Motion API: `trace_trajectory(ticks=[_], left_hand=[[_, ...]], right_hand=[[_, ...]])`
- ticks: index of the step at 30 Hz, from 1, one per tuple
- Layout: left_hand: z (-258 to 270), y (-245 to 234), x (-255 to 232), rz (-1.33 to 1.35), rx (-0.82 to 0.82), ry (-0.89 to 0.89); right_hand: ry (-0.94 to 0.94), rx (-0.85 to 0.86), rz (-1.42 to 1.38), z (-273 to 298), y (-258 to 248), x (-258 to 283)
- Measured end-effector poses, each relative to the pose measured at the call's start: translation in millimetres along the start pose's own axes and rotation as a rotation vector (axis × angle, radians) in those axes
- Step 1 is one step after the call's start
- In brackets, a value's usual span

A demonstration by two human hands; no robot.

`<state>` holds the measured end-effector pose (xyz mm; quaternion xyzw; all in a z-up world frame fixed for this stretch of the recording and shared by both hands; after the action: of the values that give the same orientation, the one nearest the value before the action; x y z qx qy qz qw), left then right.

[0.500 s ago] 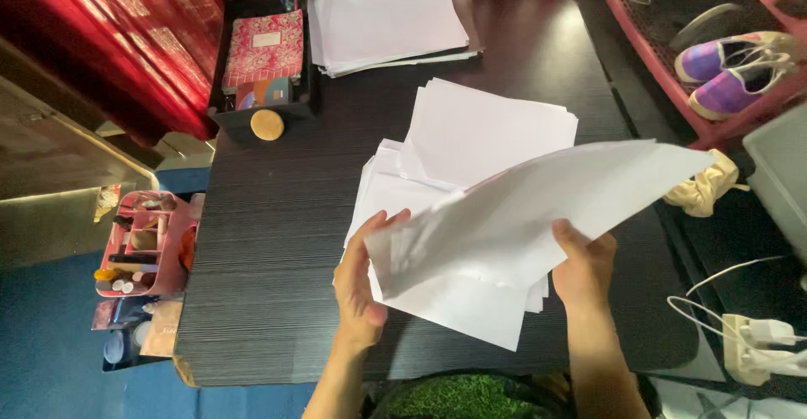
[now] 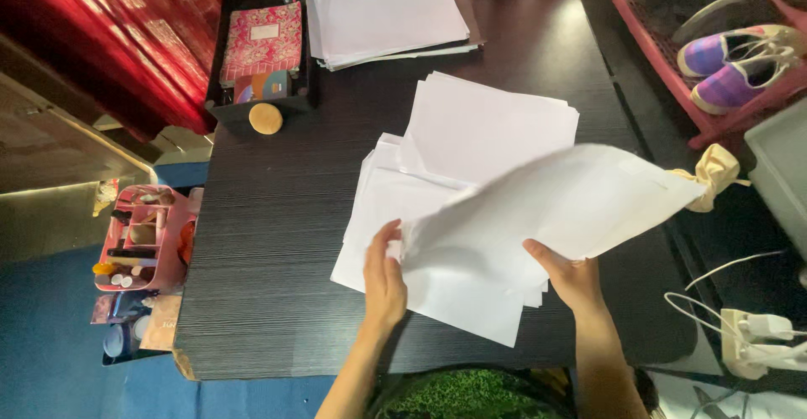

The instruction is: The person sorts through a stack of white papers on a dark table, flipping through them and separating them into smaller piles. They then handle two patterned notebooks, placing them on the table and adjusting the paper stacks.

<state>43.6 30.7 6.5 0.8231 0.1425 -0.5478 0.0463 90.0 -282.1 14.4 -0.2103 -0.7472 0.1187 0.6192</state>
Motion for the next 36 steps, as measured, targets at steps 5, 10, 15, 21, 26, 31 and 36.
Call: trace_trajectory(ticks=[5,10,15,21,26,31,36], left_hand=[[-2.4,-49.4,36.3,-1.039,-0.025,-0.378],[4.0,-73.1,57.1,-0.711,-0.022,-0.631],[-17.2,-81.2,12.0,-0.348,-0.094,-0.295],[-47.1,-78.2,-104.9,-0.233,-0.114,0.029],[-41.6,-65.4,-173.3,-0.088,0.004,0.176],[-24.4,-46.8,-192.6,0.141,0.283,0.316],[-35.8,-51.1,-149.8,0.557,0.214,0.173]], right_hand=[[0.228,-0.156,0.158,4.9,-24.2,-25.6],[0.141,-0.141,-0.263,-4.5,-50.4,-45.9],[0.049,0.011,-0.400,-8.4,-59.1,-34.6],[-0.087,0.240,-0.292,-12.0,-57.0,0.6],[-0.231,0.302,-0.211,-21.0,-38.4,47.5],[-0.348,0.370,-0.341,-21.2,-21.3,29.3],[-0.194,-0.064,-0.383,-9.0,-38.9,-12.8]])
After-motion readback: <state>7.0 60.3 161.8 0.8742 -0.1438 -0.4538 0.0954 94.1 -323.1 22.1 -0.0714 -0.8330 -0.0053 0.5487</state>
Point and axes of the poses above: each hand's wrist, its own z-axis away from the middle knuckle, its own y-axis out of the palm, x = y × z, the point moved 4 cm from there along -z, towards the middle knuckle, and after that the axes turned 15 degrees about z, right-handed, at the moved point
